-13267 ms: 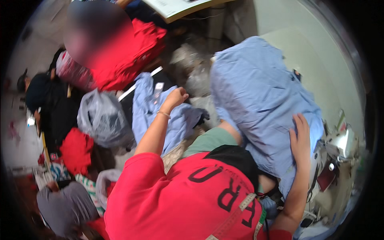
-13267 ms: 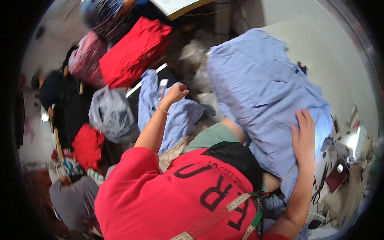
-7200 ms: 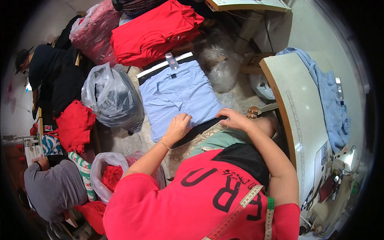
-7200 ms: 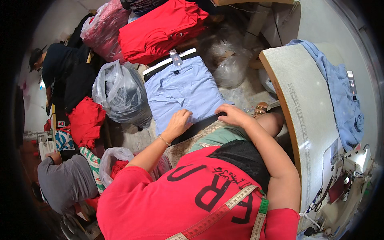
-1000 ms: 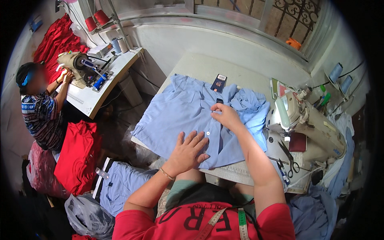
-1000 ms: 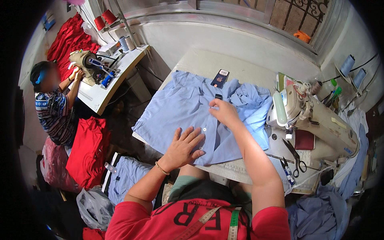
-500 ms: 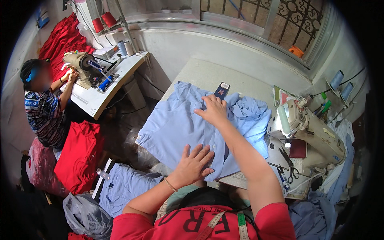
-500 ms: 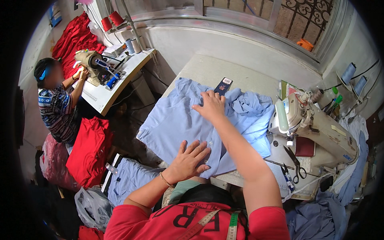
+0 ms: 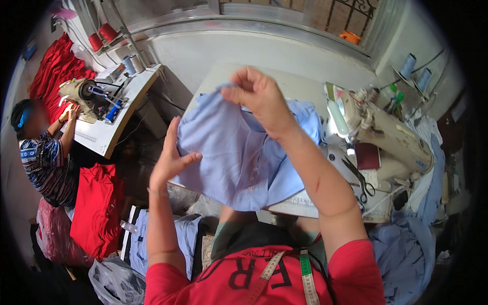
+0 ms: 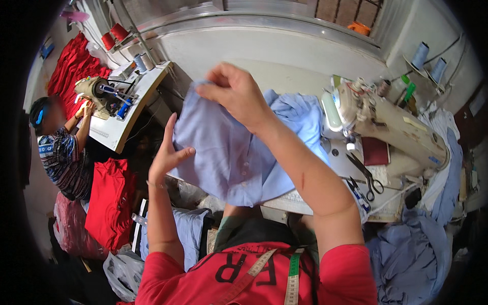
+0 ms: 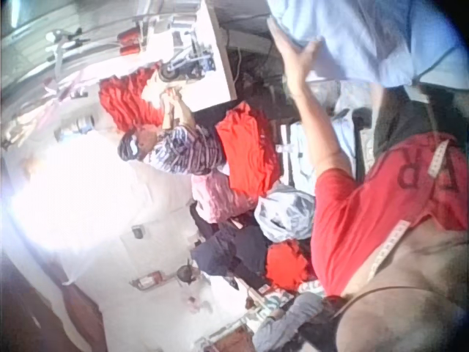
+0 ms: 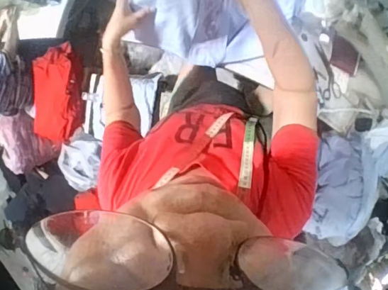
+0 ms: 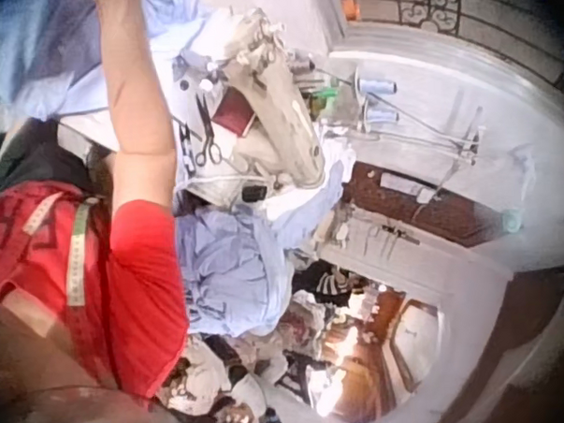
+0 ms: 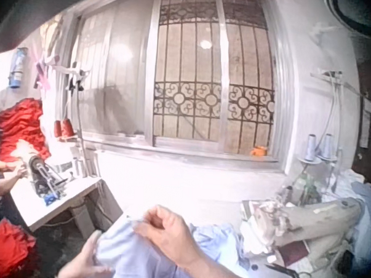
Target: The person uses a sewing machine to stitch the seams of a light blue button-up shirt, using shears to trim excess threads and handling the garment to align the fabric edges.
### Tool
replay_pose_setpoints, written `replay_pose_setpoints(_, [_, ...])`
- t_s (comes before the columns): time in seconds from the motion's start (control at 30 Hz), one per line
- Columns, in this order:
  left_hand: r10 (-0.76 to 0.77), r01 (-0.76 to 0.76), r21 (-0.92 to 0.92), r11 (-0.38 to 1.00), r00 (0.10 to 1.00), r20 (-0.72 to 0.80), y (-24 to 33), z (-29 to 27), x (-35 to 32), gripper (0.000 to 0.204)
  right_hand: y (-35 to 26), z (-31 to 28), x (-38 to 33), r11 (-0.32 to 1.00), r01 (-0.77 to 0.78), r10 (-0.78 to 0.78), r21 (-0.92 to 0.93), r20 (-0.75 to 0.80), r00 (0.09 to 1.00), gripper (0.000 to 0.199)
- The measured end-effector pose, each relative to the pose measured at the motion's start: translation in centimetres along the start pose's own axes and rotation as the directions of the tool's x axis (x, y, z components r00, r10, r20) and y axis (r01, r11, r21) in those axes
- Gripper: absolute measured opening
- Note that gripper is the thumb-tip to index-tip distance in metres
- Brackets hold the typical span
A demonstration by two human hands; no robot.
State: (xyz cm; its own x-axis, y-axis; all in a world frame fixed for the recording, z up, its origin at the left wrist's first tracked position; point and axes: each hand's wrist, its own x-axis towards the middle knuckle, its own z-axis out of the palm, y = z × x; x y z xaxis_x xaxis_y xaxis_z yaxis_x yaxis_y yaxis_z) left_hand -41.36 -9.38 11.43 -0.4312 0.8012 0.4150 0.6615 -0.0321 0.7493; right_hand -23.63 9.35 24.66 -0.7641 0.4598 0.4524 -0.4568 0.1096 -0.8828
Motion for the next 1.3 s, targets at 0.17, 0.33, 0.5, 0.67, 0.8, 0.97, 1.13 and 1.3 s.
replay_pose_setpoints(0.17, [-0.114,-0.045,0.267,0.962,0.826,0.551,2.6,3.3,6.8,0.094,-10.7,1.9,0.3,0.935,0.239,-0.179,-0.264,0.232,0.956,0.016])
replay_pose_setpoints(0.33, [0.053,-0.211,0.163,0.964,0.752,0.657,6.5,14.5,10.2,0.067,-16.2,0.7,-0.9,0.976,0.098,-0.006,-0.193,0.430,0.903,0.012])
replay_pose_setpoints(0.5, [0.066,-0.200,0.183,0.963,0.827,0.558,6.9,18.8,10.4,0.041,-16.6,-1.5,-2.6,0.948,0.078,0.045,-0.309,0.372,0.927,0.013])
replay_pose_setpoints(0.67, [-0.210,0.210,0.005,0.978,0.978,0.000,1.7,5.6,13.3,0.024,-19.0,-3.5,-7.4,0.906,-0.044,0.128,-0.422,0.174,0.976,0.020])
replay_pose_setpoints(0.8, [0.125,-0.407,-0.646,0.646,0.891,-0.436,4.9,-8.0,15.4,0.029,-13.6,-4.1,-9.0,0.915,0.164,-0.127,-0.370,0.123,0.984,0.016])
replay_pose_setpoints(0.97, [0.556,-0.411,-0.678,0.610,0.831,-0.004,10.1,-15.1,26.9,0.025,-9.6,-3.7,-8.6,0.996,0.001,-0.003,0.087,0.026,1.000,0.019])
replay_pose_setpoints(1.13, [0.226,-0.303,-0.290,0.908,0.936,-0.271,9.8,-6.5,31.5,0.027,-4.4,-7.0,-11.1,0.898,-0.030,0.099,0.440,-0.134,0.986,0.016])
replay_pose_setpoints(1.3, [0.059,-0.197,-0.462,0.865,0.953,-0.296,5.7,-0.9,28.8,0.030,-1.9,-9.9,-18.0,0.843,0.005,0.136,0.539,-0.222,0.966,0.012])
